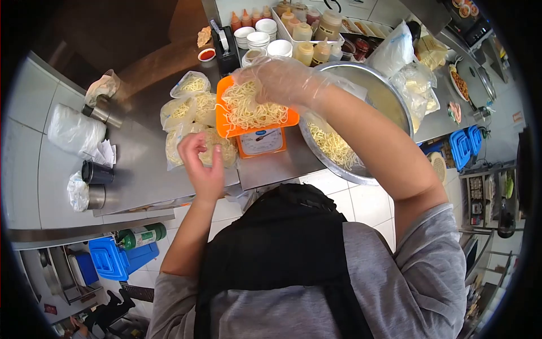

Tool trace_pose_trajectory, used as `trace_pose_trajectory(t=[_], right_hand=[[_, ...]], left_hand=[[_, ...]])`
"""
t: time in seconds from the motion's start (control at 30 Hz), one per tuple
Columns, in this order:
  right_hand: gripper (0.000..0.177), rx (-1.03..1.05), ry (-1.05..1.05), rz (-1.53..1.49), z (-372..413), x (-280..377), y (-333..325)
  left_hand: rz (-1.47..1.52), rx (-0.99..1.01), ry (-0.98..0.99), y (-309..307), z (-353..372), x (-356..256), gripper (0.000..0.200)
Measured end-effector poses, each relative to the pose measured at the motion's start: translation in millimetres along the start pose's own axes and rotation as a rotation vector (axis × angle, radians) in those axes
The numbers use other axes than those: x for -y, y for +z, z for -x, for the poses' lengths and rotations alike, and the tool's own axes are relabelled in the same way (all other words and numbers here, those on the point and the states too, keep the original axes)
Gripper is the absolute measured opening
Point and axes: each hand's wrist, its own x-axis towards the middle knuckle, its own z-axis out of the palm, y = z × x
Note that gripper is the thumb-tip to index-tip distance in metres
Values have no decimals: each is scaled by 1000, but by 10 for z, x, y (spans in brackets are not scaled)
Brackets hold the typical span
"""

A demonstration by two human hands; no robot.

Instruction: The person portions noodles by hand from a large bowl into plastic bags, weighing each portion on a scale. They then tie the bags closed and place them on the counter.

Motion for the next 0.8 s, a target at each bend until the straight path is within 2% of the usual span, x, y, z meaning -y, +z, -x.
trace_pose_trajectory(t=[0.07,0.1,0.17,0.2,0.27,0.3,0.33,0.37,0.43,0.5,0.57,0.6,0.63,0.67,0.73,0.77,0.8], right_hand=[[55,-32,-5,-38,3,-39,-10],[54,-65,-17,-72,12,-16,-52],[54,-37,19,-82,48,26,-153],[54,-10,50,-92,67,48,-189],[54,-27,57,-118,82,20,-170],[53,-43,57,-142,82,9,-160],[53,-46,55,-139,84,12,-137],[53,-51,29,-29,88,17,-87],[53,-62,4,85,61,-57,129],[50,-128,3,-133,0,-200,386],[48,-121,-30,-230,-28,-241,224],[46,-104,-64,-335,-29,-230,115],[34,-147,-67,-341,-6,-176,-52],[34,-149,-70,-339,-22,-137,-169],[23,-144,29,-412,-82,-105,-331],[14,-193,39,-516,-108,-103,-356],[14,-198,39,-510,-113,-56,-452]], left_hand=[[390,-123,-469,76,17,96,34],[391,-119,-469,100,57,163,34],[602,71,-741,148,134,282,36],[602,78,-741,164,148,288,36],[730,248,-976,191,172,278,33],[730,250,-976,188,166,244,33],[765,348,-976,175,141,202,30],[798,445,-973,150,103,160,27],[763,464,-887,48,48,101,24],[729,486,-793,-22,-127,9,22],[619,356,-563,-117,-345,-126,17],[618,351,-560,-122,-457,-144,17],[501,309,-476,-86,-611,-136,15],[386,268,-390,-39,-763,-124,17],[158,190,-240,151,-1003,-191,38],[161,188,-235,264,-1083,-199,38],[62,153,-114,383,-1148,-193,47]])
